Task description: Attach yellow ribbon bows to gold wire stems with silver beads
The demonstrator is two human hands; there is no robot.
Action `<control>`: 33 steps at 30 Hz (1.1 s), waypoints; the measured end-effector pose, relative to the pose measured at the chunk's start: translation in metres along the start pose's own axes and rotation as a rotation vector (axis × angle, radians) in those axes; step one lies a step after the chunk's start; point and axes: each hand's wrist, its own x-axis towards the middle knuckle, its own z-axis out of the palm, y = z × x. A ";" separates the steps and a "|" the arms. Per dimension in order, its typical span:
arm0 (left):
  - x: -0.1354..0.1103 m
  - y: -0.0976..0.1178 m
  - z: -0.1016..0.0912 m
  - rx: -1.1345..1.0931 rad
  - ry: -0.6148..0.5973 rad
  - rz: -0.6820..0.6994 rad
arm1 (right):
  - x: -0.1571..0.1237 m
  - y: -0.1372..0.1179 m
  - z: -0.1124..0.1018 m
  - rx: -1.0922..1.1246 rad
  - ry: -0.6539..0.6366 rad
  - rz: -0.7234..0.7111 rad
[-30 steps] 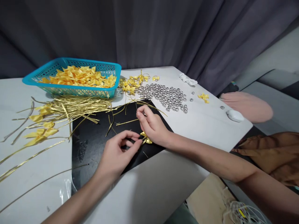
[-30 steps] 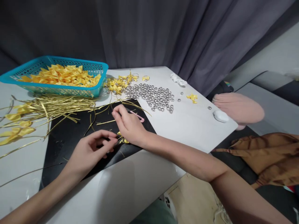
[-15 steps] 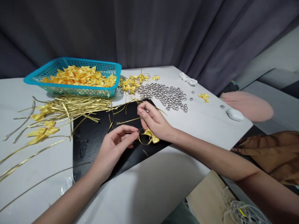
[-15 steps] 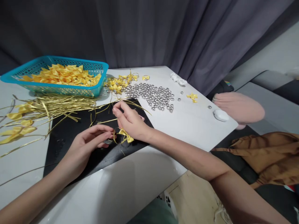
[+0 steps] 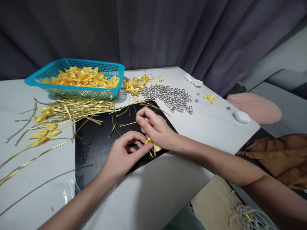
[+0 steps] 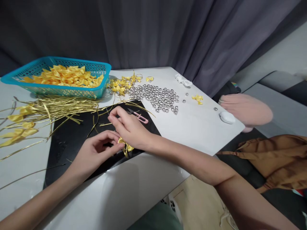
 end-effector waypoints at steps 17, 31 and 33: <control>0.003 0.008 -0.010 -0.097 -0.188 -0.179 | 0.000 -0.001 -0.007 -0.151 -0.095 -0.148; 0.003 0.006 -0.010 0.018 -0.124 -0.110 | -0.001 -0.006 -0.006 -0.275 -0.121 -0.174; 0.003 0.007 -0.010 0.003 -0.115 -0.120 | 0.000 -0.006 -0.006 -0.298 -0.128 -0.179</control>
